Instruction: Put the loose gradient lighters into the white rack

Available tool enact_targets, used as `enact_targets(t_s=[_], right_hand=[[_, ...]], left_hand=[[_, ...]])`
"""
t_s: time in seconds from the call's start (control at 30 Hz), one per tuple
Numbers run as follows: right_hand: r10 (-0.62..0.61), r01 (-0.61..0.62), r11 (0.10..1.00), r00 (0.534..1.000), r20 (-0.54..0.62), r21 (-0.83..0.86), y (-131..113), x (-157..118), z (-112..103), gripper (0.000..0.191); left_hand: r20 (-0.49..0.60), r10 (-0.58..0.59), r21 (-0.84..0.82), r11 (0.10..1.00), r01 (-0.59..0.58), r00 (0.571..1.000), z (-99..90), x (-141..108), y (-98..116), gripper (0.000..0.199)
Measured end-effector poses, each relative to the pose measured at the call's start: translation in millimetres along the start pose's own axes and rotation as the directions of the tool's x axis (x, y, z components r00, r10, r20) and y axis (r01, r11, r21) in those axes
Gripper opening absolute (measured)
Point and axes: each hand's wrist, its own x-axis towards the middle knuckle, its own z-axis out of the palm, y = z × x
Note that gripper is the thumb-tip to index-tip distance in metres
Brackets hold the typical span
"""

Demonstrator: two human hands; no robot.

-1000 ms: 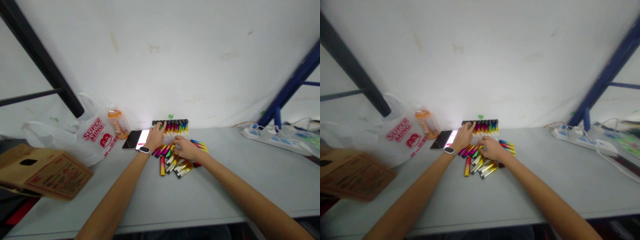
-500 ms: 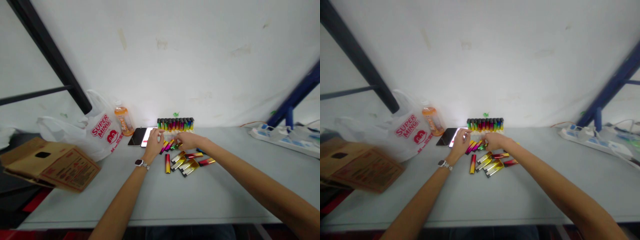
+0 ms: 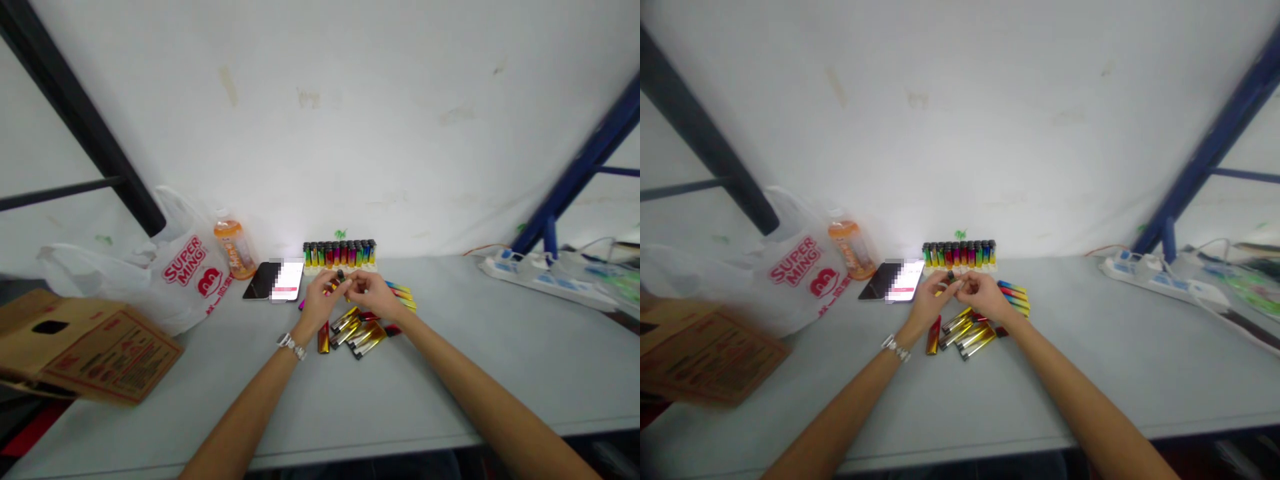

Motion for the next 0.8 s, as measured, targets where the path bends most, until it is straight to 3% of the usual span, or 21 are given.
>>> enact_targets(t_s=[0.17,0.47,0.67,0.8], right_hand=[[-0.004,0.004,1.000,0.999,-0.049,0.009,4,-6,2,0.035],[-0.014,0.004,0.998,0.985,-0.173,-0.060,8,-11,-20,0.039],[-0.029,-0.002,0.976,0.990,-0.141,-0.216,6,-14,-19,0.047],[-0.034,0.001,0.965,0.992,-0.122,-0.263,4,-16,-17,0.050]], left_hand=[[-0.049,-0.048,-0.049,0.998,0.046,0.998,3.9,2,6,0.029],[0.044,-0.144,-0.220,0.964,0.150,0.989,25.3,12,10,0.041],[0.056,-0.309,-0.246,0.917,0.313,0.949,28.9,-5,17,0.060],[-0.028,-0.384,-0.202,0.906,0.371,0.923,23.3,-8,18,0.065]])
